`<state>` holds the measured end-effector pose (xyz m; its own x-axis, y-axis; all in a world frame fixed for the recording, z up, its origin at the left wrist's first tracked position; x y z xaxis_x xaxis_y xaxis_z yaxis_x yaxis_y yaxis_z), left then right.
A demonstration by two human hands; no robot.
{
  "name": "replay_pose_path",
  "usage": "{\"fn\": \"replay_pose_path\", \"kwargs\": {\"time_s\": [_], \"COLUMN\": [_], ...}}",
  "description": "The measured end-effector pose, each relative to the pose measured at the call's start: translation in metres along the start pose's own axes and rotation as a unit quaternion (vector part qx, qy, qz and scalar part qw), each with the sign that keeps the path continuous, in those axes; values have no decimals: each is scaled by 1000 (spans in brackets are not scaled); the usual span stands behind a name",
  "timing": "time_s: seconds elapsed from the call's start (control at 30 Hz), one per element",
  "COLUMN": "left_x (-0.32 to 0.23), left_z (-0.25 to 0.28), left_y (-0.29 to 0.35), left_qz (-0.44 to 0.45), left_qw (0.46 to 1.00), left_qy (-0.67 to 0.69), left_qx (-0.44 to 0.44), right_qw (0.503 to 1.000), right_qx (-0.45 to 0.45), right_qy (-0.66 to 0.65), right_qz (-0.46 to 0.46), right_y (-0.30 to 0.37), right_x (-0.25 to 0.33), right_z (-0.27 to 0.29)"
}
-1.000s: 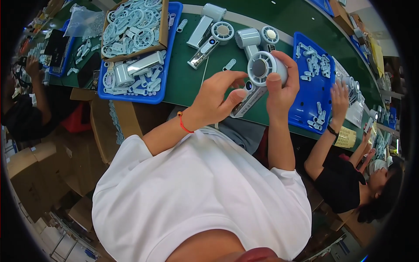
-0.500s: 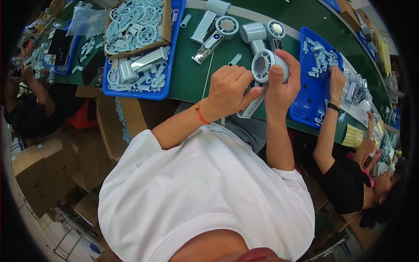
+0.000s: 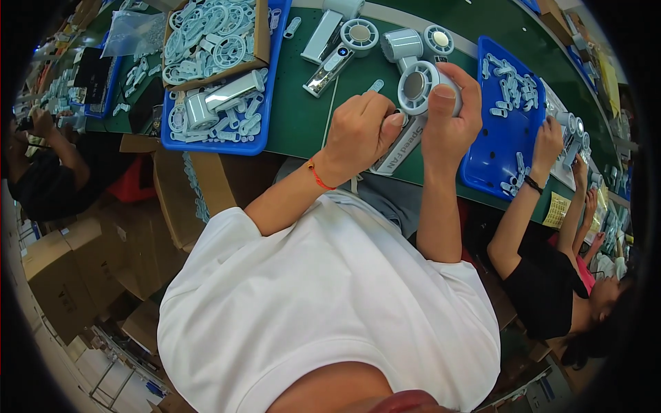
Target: Assembling components of portable handheld fans on a production line.
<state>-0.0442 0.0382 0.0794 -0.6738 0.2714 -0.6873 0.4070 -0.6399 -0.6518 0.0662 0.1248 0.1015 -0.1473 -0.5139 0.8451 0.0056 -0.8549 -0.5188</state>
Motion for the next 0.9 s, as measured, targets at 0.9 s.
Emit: {"fn": "replay_pose_path", "kwargs": {"time_s": [0.9], "left_x": [53], "left_z": [22], "left_y": [5], "left_qz": [36], "left_qw": [960], "left_qy": [-239], "left_qx": [140], "right_qw": [991], "right_qx": [-12], "right_qy": [1], "right_qz": [-131], "right_y": [-13], "right_x": [-70], "right_z": [80]}}
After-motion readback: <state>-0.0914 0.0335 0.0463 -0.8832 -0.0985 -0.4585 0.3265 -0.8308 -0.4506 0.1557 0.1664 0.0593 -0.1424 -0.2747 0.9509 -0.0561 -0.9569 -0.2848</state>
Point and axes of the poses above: each hand's wrist, its own y-axis away from the middle knuckle, its own z-axis out of the back of the hand, x = y × z, the point moved 8 cm from there along -y, towards the middle knuckle, and after that the axes turned 9 degrees about -x, right-handed, at the moved point
